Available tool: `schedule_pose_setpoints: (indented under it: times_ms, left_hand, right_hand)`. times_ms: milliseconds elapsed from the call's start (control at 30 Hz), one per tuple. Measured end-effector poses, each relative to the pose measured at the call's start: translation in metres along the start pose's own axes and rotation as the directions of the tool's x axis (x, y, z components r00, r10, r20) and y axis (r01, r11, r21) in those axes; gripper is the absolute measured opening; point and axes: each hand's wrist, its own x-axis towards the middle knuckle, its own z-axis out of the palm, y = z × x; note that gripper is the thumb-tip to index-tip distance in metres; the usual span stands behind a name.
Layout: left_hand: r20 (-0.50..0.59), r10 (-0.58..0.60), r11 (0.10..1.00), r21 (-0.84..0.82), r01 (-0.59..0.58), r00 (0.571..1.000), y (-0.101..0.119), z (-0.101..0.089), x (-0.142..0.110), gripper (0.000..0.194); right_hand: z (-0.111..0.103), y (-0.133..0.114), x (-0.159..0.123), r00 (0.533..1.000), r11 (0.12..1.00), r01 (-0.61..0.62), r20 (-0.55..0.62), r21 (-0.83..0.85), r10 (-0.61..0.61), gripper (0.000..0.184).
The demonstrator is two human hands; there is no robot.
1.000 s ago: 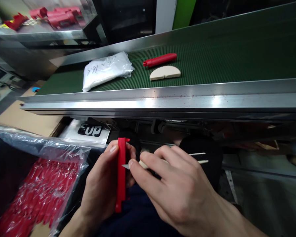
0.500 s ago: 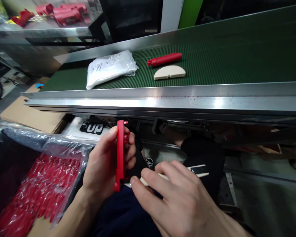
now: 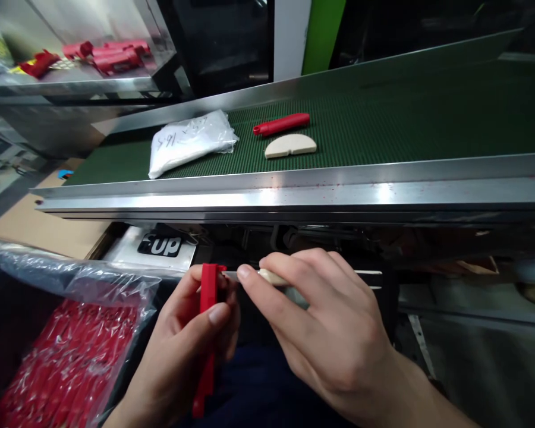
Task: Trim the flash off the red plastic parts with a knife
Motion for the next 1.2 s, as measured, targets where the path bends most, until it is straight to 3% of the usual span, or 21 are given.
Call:
schedule_pose_setpoints:
  times_ms: [367, 500, 667, 767, 867, 1200]
  left_hand:
    - [-0.019, -0.003, 1.000, 0.020, 0.004, 1.000, 0.002, 0.003, 0.000, 0.031]
    - [0.034, -0.064, 0.997, -0.032, 0.065, 0.997, 0.001, 0.005, -0.006, 0.032]
    - [0.166, -0.121, 0.962, -0.222, 0.156, 0.979, -0.001, 0.007, -0.013, 0.025]
    - [0.206, -0.110, 0.915, -0.361, 0.180, 0.972, 0.000, 0.006, -0.011, 0.016]
    - [0.269, -0.100, 0.883, -0.419, 0.210, 0.958, 0.003, 0.005, -0.008, 0.018]
    - [0.338, -0.118, 0.859, -0.437, 0.266, 0.934, 0.001, 0.004, -0.007, 0.020]
  right_hand:
    - [0.003, 0.003, -0.004, 0.999, 0.999, 0.034, -0.016, -0.016, -0.034, 0.042]
    - [0.005, 0.011, -0.003, 0.999, 0.999, 0.017, -0.044, -0.036, -0.019, 0.040]
    - [0.001, 0.017, -0.007, 0.989, 0.990, -0.117, -0.085, 0.080, 0.123, 0.045]
    - [0.000, 0.007, -0.009, 0.996, 0.980, -0.082, -0.025, 0.182, 0.088, 0.042]
    - [0.003, -0.004, -0.009, 0.998, 0.977, -0.039, -0.042, 0.210, 0.049, 0.037]
    - [0.008, -0.004, -0.008, 0.997, 0.980, -0.027, -0.065, 0.195, 0.041, 0.037]
